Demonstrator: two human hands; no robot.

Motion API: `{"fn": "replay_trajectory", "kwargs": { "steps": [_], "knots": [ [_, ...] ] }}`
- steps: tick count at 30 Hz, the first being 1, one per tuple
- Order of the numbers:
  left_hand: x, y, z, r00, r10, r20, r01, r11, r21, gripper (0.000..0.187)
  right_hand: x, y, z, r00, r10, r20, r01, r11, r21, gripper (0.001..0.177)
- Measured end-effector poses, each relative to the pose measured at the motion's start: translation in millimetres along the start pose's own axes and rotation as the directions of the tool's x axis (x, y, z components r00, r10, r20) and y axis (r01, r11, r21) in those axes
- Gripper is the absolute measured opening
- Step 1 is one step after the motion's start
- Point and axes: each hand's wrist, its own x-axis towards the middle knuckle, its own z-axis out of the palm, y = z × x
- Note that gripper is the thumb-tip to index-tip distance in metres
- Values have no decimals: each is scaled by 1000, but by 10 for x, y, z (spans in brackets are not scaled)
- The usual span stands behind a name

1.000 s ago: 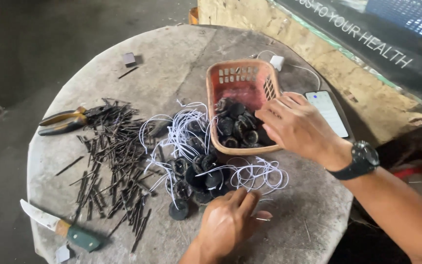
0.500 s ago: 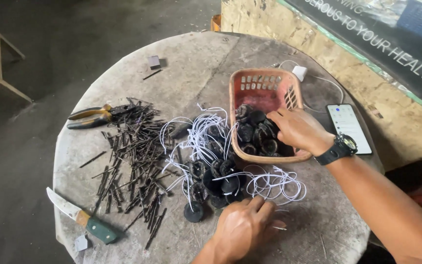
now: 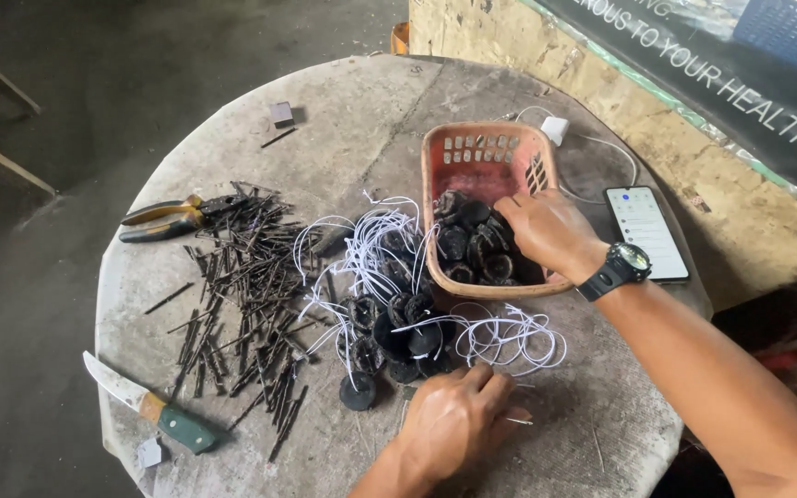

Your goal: Tying white strings to small black circular components at a workshop table.

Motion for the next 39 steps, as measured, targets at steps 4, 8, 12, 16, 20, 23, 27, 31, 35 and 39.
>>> {"fn": "replay_trajectory", "kwargs": {
  "steps": [4,8,12,16,20,23,27,31,35,39],
  "knots": [
    [-3,16,-2,1000,4,-8,-4,1000,-2,28,-59,-19,-149,988,29,-155,17,958,287,32],
    [-18,33,17,999,39,-13,-39,999,33,30,-98,-23,-254,963,269,-33,-201,791,578,27],
    [-24,28,12,999,36,-10,-36,999,2,29,-102,-6,-257,945,313,-90,-195,765,614,29],
    [-47,22,31,999,33,-25,-34,999,-4,27,-112,-21,-220,949,297,-105,-175,776,606,29],
    [-42,3,50,999,29,-13,-29,999,21,31,-96,-5,-173,955,264,-137,-155,835,527,29],
    [-47,-7,77,1000,26,-5,-26,999,32,32,-104,-9,-162,964,234,-130,-149,872,466,28],
    [-64,1,66,1000,24,-12,-24,998,51,31,-111,-6,-118,975,197,-107,-137,901,411,28],
    [-56,1,30,999,30,-27,-29,999,45,30,-77,-10,-130,985,165,-52,-134,917,376,28],
    [-66,1,23,999,15,-33,-14,1000,21,30,23,-116,-286,977,188,104,-211,931,299,30],
    [-83,-32,87,997,39,-67,-37,999,36,28,218,-237,-351,963,157,217,-212,943,257,39]
  ]
}}
